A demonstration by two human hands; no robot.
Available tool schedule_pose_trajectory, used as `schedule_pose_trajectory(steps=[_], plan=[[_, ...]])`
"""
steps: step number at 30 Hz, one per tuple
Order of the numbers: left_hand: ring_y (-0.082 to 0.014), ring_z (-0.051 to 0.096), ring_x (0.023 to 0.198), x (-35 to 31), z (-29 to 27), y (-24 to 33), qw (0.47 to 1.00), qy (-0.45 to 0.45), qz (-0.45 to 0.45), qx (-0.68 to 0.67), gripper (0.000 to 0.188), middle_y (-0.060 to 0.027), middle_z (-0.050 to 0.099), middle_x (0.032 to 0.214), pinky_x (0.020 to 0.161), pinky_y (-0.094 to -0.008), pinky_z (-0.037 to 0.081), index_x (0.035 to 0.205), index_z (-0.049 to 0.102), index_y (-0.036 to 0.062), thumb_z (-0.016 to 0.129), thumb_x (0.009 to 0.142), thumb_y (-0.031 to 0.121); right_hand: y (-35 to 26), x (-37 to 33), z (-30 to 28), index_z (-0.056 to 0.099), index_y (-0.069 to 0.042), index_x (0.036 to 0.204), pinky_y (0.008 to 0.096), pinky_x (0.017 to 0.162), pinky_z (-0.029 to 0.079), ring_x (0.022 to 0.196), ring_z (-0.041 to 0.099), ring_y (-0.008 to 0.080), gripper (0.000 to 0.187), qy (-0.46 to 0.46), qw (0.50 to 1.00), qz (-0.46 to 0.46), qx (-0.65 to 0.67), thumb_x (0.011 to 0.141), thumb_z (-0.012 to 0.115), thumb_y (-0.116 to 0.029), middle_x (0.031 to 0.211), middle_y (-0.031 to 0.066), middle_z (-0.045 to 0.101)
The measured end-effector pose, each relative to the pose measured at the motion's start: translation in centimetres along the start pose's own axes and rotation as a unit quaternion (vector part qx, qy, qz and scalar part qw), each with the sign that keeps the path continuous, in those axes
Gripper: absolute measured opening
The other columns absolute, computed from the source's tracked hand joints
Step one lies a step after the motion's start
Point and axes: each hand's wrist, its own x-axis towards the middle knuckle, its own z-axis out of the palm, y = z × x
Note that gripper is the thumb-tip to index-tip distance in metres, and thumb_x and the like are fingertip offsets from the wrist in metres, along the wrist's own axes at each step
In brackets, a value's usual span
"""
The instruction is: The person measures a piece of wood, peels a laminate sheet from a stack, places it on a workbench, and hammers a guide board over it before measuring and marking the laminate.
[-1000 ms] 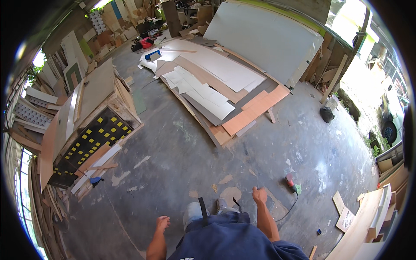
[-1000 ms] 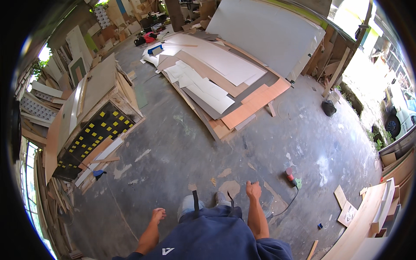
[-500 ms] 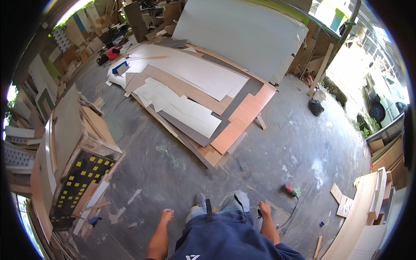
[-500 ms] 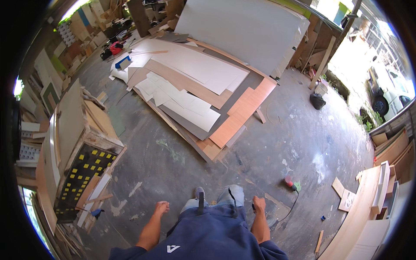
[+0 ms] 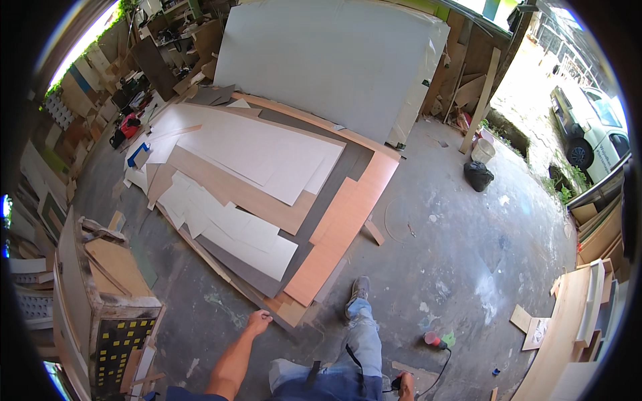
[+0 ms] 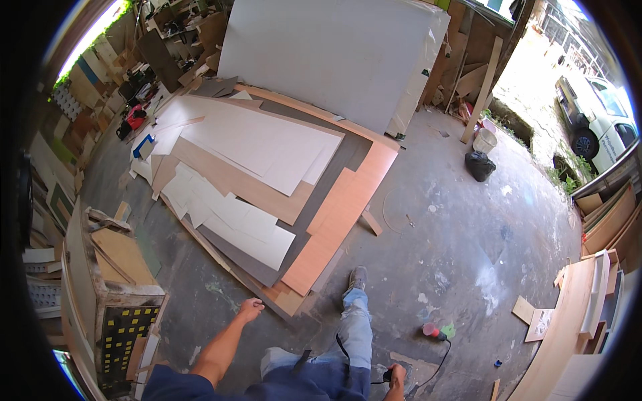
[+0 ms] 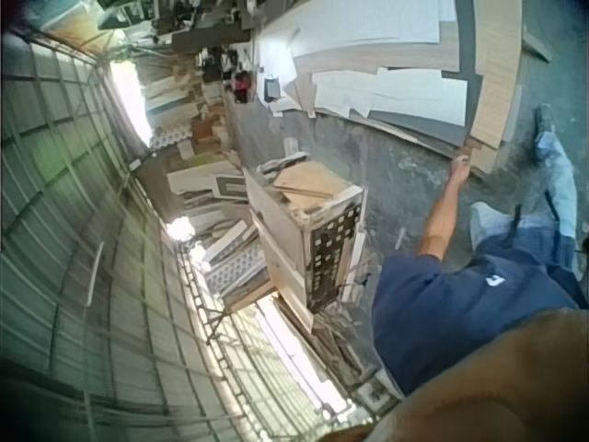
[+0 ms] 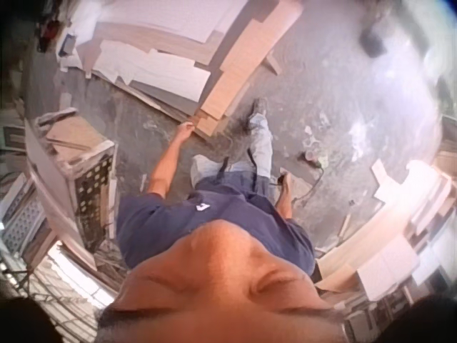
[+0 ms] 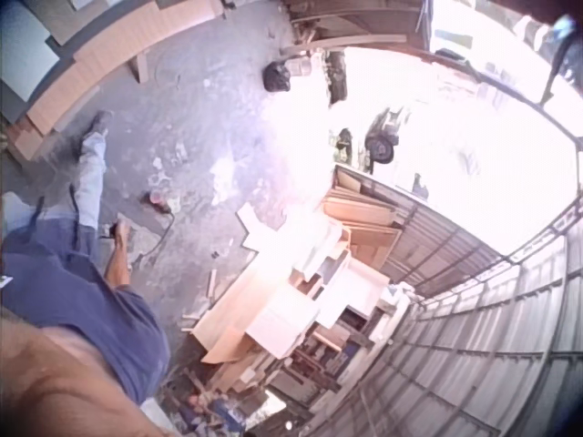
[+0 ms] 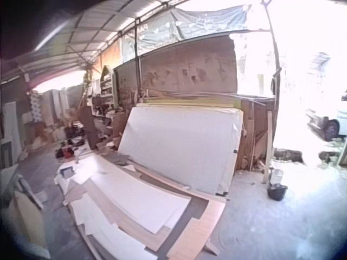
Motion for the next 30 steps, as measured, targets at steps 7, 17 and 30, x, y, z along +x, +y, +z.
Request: schedule_pose_trajectory(steps=[7,17,30], plan=[[-0.0301,0.066,0.097,7.8,3.4,17.9,0.986,-0.055,0.062,0.145,0.042,-0.0167,0.069,0.103,0.085,-0.038,0.052,0.119,0.063,0.0058,0.065,0.082,0.027,-22.0,-0.5,11.6,0.057,-0.001,0.074,0.0302,0.055,0.046,0.058,0.056,0.0208,0.014,-0.202,0.961,-0.191,0.01,0.064,0.053,-0.01,0.068,0.0094,0.058],[-0.0353,0.058,0.111,26.2,9.5,27.3,0.846,-0.182,0.181,0.468,0.031,-0.0196,0.061,0.113,0.096,-0.0489,0.046,0.107,0.064,0.0006,0.058,0.083,0.02,-28.9,9.4,28.3,0.058,-0.001,0.076,0.033,0.053,0.05,0.058,0.058,0.0213,0.011,-0.256,0.961,-0.008,0.109,0.073,0.057,-0.012,0.067,0.0098,0.057],[-0.0294,0.038,0.136,43.9,13.5,18.8,0.644,-0.208,0.351,0.647,0.048,-0.017,0.049,0.138,0.099,-0.0469,0.042,0.123,0.059,-0.0014,0.066,0.079,0.017,-26.8,17.9,43.3,0.064,0.0,0.08,0.0279,0.059,0.043,0.063,0.056,0.0132,0.012,-0.193,0.973,-0.052,-0.112,0.076,0.06,-0.011,0.068,0.0049,0.061]])
